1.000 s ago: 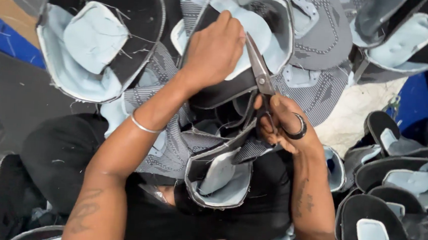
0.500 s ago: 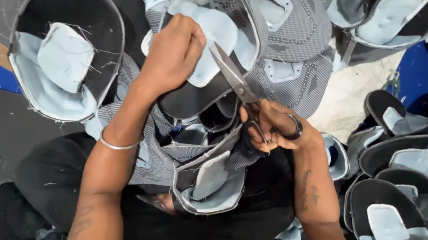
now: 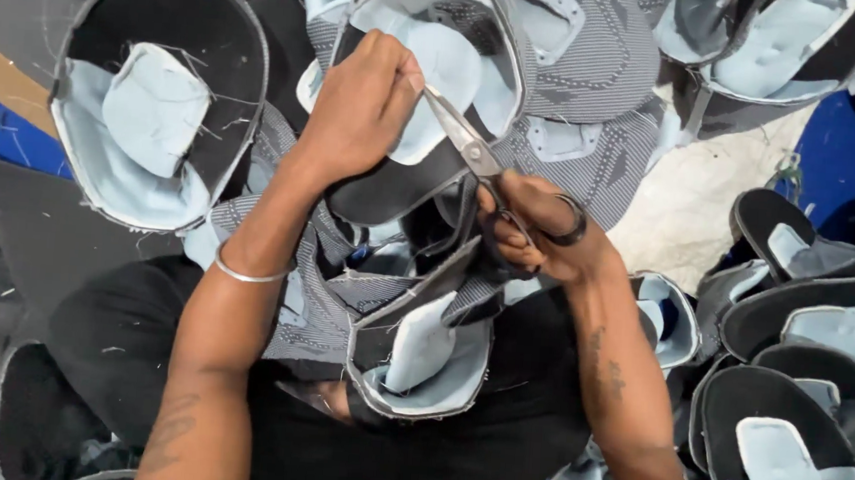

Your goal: The person uses shears to trim excess fabric and threads from the edges of grey shoe uppers. They handle the shoes one at a time, turning them over to access different sides and carefully cutting along the seams to remove loose material.

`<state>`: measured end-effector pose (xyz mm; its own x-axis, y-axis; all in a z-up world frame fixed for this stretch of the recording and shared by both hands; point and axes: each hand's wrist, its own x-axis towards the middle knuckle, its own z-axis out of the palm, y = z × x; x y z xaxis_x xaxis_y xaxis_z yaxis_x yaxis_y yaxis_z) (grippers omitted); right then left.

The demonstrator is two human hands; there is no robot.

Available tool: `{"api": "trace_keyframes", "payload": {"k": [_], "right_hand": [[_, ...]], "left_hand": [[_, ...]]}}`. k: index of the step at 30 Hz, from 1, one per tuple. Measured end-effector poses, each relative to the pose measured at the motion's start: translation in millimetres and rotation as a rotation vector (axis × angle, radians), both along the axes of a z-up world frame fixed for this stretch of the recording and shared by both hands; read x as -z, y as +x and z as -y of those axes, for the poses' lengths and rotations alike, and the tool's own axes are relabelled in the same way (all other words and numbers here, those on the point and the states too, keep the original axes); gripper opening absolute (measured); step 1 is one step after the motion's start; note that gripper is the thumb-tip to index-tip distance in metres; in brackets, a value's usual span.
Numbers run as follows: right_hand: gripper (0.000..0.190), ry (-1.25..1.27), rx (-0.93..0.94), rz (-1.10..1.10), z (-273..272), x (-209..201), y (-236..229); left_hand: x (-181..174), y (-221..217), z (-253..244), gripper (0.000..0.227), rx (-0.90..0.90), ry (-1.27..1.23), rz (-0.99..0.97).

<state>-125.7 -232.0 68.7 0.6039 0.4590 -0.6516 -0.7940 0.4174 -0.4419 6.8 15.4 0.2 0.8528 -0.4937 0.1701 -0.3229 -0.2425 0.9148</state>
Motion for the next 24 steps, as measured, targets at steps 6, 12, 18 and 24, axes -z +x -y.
{"api": "trace_keyframes", "payload": {"k": [6, 12, 18, 24], "right_hand": [[0.041, -0.038, 0.024, 0.042, -3, -16, -2], [0.027, -0.328, 0.039, 0.139, -4, -31, 0], [0.017, -0.508, -0.221, 0.379, -27, -47, 11], [0.022, -0.641, -0.117, 0.52, -17, -39, 6]], "left_hand": [[8, 6, -11, 0.012, -0.147, -0.157, -0.166], [-39, 5, -31, 0.013, -0.187, 0.201, 0.129], [-26, 4, -31, 0.037, 0.062, 0.322, -0.166], [-28, 7, -36, 0.008, -0.113, 0.017, -0.082]]}}
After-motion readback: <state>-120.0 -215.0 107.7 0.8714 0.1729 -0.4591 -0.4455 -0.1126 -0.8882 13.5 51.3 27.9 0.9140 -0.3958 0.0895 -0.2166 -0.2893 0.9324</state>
